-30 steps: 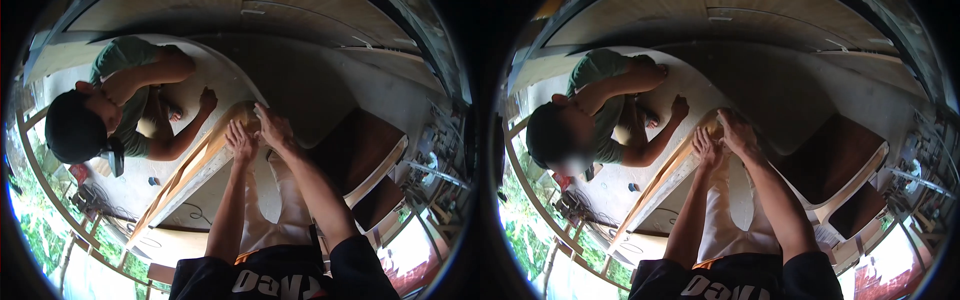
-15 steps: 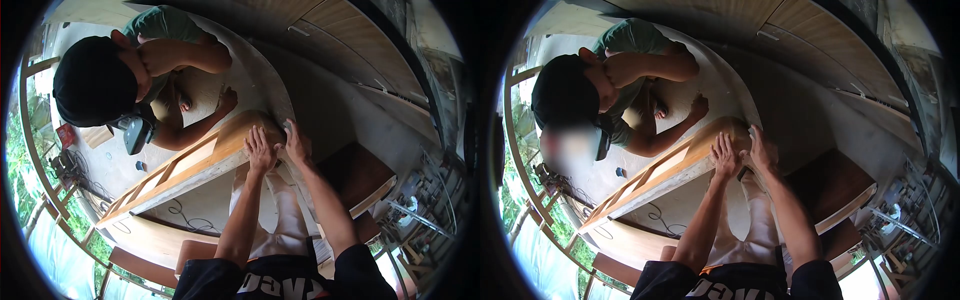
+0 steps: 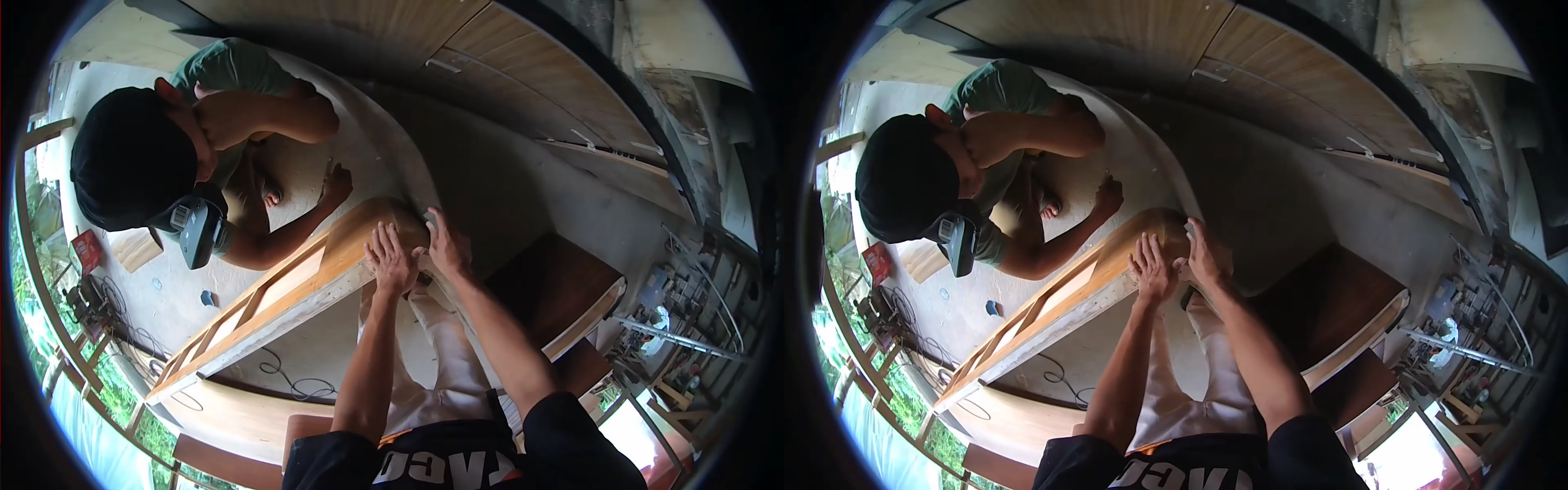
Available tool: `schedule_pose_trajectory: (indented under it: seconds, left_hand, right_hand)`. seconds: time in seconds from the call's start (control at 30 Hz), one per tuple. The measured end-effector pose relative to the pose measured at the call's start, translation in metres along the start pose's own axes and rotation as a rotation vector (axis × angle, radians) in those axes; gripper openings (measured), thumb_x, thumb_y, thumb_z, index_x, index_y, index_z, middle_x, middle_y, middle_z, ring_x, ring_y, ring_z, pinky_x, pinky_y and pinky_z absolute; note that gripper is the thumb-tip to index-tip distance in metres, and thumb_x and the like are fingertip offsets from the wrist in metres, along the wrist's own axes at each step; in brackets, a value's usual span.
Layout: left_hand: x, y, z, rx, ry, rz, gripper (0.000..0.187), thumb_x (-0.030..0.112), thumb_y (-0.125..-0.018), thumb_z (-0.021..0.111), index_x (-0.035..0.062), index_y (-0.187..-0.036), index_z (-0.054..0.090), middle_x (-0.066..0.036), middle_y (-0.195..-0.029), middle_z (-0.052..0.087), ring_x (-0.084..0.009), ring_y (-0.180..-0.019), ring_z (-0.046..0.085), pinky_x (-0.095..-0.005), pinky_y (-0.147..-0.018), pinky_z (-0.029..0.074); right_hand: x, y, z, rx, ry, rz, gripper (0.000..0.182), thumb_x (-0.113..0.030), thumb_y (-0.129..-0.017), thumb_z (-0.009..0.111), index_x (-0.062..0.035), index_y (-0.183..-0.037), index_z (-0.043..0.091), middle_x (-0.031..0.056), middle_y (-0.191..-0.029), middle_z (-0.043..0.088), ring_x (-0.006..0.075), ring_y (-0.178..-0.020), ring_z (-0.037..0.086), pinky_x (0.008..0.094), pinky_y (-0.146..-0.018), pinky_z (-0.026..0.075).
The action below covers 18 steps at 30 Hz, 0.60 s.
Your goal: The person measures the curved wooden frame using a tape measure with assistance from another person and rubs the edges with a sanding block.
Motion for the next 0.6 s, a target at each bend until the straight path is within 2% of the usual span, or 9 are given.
schedule_pose_trajectory:
  seconds: [0.03,0.1,0.13,0.17,0.23,0.43,0.5,0.53,0.6]
  left_hand:
    - [0.0,0.0,-0.001,-0.015,0.01,0.002,0.081,0.051,-0.084,0.045,-0.0008,-0.139,0.014,-0.02,-0.146,0.008,-0.0334,-0.136,0.002,-0.0509,-0.106,-0.002]
    - [-0.002,-0.001,-0.001,-0.076,-0.009,-0.024,0.083,0.053,-0.084,0.044,-0.0009,-0.139,0.013,-0.02,-0.146,0.007,-0.0336,-0.136,0.002,-0.0516,-0.106,-0.002]
    - [-0.003,-0.002,0.0,-0.076,0.008,-0.03,0.084,0.055,-0.083,0.044,-0.0009,-0.139,0.012,-0.02,-0.146,0.007,-0.0339,-0.136,0.002,-0.0525,-0.106,-0.002]
    - [-0.003,0.0,0.003,-0.072,0.013,-0.025,0.084,0.055,-0.083,0.044,-0.0009,-0.139,0.012,-0.02,-0.146,0.007,-0.0339,-0.136,0.002,-0.0525,-0.106,-0.002]
    - [-0.004,-0.002,0.002,-0.056,-0.023,-0.006,0.084,0.055,-0.083,0.043,-0.0006,-0.139,0.012,-0.02,-0.146,0.006,-0.0344,-0.136,0.002,-0.0531,-0.106,-0.002]
    - [-0.007,0.002,0.006,0.059,-0.054,0.067,0.081,0.053,-0.084,0.043,-0.0001,-0.138,0.015,-0.019,-0.145,0.011,-0.0349,-0.135,0.006,-0.0532,-0.105,0.0]
    - [-0.005,0.005,0.005,0.05,-0.063,0.058,0.079,0.05,-0.084,0.045,0.0004,-0.138,0.016,-0.019,-0.145,0.012,-0.0349,-0.135,0.006,-0.0538,-0.105,0.001]
    - [-0.004,0.003,0.003,0.047,-0.058,0.057,0.079,0.049,-0.084,0.046,0.0004,-0.138,0.016,-0.019,-0.145,0.011,-0.0348,-0.135,0.006,-0.0541,-0.105,0.002]
    - [-0.007,0.002,0.009,0.045,-0.035,0.065,0.081,0.051,-0.083,0.045,0.0007,-0.139,0.014,-0.019,-0.145,0.011,-0.0355,-0.135,0.007,-0.0557,-0.104,0.002]
  right_hand:
    - [-0.004,0.005,-0.008,0.012,0.006,-0.004,0.034,-0.014,-0.088,0.051,-0.0125,-0.12,0.041,0.0162,-0.104,0.059,0.0362,-0.091,0.058,0.0427,-0.072,0.048]
    - [-0.01,0.009,-0.012,-0.194,-0.117,0.159,0.035,-0.012,-0.088,0.05,-0.0107,-0.122,0.04,0.018,-0.109,0.057,0.0375,-0.097,0.056,0.0417,-0.079,0.046]
    - [0.012,0.011,0.007,-0.148,-0.299,0.075,0.036,-0.009,-0.088,0.049,-0.0091,-0.123,0.041,0.0195,-0.115,0.053,0.0375,-0.105,0.052,0.0407,-0.087,0.042]
    - [0.008,0.017,-0.007,-0.143,-0.294,0.071,0.036,-0.009,-0.088,0.049,-0.0091,-0.123,0.041,0.0195,-0.115,0.053,0.0375,-0.105,0.052,0.0407,-0.087,0.042]
    - [0.002,0.028,-0.017,-0.317,-0.392,0.144,0.035,-0.006,-0.088,0.048,-0.0083,-0.122,0.042,0.0196,-0.118,0.051,0.0359,-0.111,0.048,0.0393,-0.092,0.039]
    - [-0.015,0.047,-0.041,-0.367,-0.309,0.099,0.033,-0.008,-0.088,0.049,-0.0076,-0.12,0.044,0.0178,-0.114,0.054,0.0345,-0.107,0.052,0.0384,-0.088,0.042]
    - [-0.043,0.042,-0.073,-0.268,-0.293,0.1,0.031,-0.009,-0.088,0.05,-0.0075,-0.119,0.045,0.0179,-0.114,0.054,0.0352,-0.105,0.052,0.0381,-0.086,0.043]
    - [-0.048,0.036,-0.077,-0.163,-0.264,0.044,0.03,-0.015,-0.087,0.053,-0.0077,-0.116,0.048,0.0179,-0.104,0.058,0.0367,-0.095,0.056,0.0389,-0.078,0.046]
    - [-0.047,0.024,-0.064,-0.168,-0.183,0.111,0.032,-0.025,-0.086,0.057,-0.0079,-0.112,0.052,0.0169,-0.09,0.062,0.0372,-0.083,0.06,0.0402,-0.069,0.049]
Point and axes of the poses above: each hand's wrist, its own y-axis away from the middle knuckle, its own z-axis out of the palm, x = y × z, the point moved 4 cm from there along -y, towards the middle knuckle
